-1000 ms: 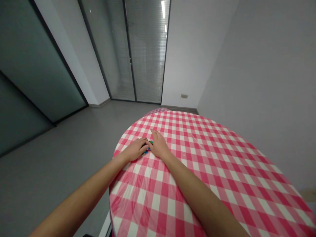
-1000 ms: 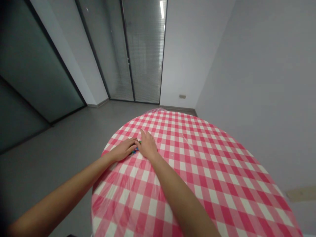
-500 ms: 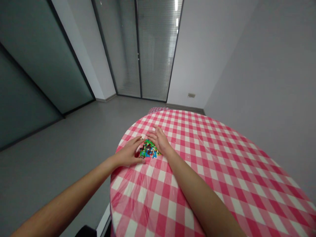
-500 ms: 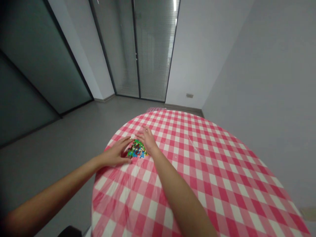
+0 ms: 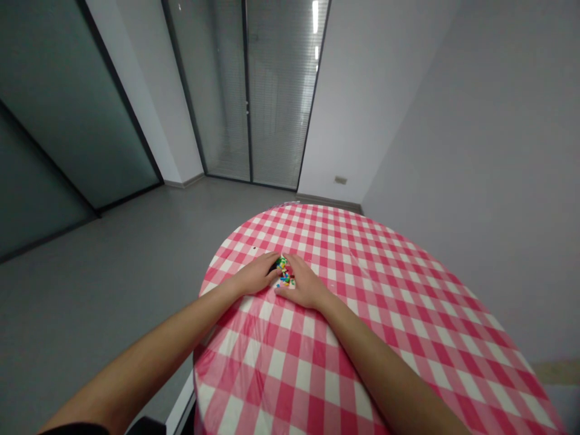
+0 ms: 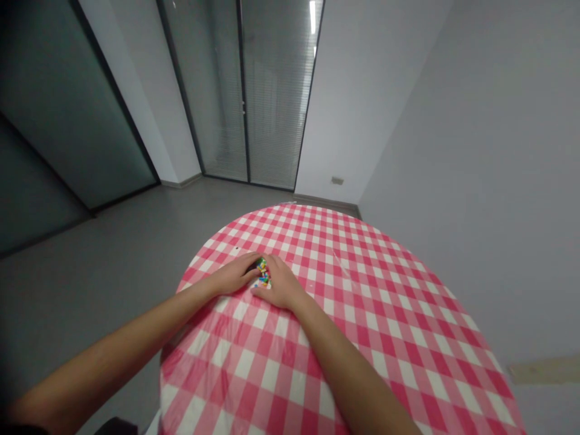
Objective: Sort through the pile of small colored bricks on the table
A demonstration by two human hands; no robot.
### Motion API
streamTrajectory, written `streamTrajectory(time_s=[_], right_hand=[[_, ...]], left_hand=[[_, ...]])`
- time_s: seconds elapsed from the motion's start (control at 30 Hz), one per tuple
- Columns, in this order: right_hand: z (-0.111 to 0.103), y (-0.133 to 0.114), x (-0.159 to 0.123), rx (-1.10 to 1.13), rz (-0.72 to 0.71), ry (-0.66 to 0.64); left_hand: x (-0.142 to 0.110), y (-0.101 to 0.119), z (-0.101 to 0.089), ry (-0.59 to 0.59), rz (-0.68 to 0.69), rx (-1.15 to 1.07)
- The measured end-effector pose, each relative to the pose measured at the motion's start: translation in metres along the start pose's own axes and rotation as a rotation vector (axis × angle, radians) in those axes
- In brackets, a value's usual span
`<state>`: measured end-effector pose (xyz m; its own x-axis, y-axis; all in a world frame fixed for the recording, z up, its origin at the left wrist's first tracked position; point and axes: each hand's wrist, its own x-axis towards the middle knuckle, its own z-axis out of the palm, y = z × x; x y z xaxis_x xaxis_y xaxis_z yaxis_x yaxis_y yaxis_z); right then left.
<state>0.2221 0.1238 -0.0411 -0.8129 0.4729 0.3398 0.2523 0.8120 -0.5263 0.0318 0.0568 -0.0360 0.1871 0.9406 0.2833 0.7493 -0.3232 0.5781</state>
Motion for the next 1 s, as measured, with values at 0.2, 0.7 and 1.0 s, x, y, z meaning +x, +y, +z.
streamTrajectory(time_s=[0.2,0.7,1.0], right_hand=[[0.006,0.004,0.026,-0.283,0.082,-0.028],[0.024,-0.026,0.051,0.0,-0.075,-0.148],[0.0,-0.004,0.006,-0.18,0.058,-0.016]], left_hand=[[-0.032,0.008,-0.003,0.073,-0.099,-0.263],[-0.04,-0.027,-0.045,-0.221,-0.162,0.372],[0.0,-0.026,-0.018,-0.151,-0.031,0.239]])
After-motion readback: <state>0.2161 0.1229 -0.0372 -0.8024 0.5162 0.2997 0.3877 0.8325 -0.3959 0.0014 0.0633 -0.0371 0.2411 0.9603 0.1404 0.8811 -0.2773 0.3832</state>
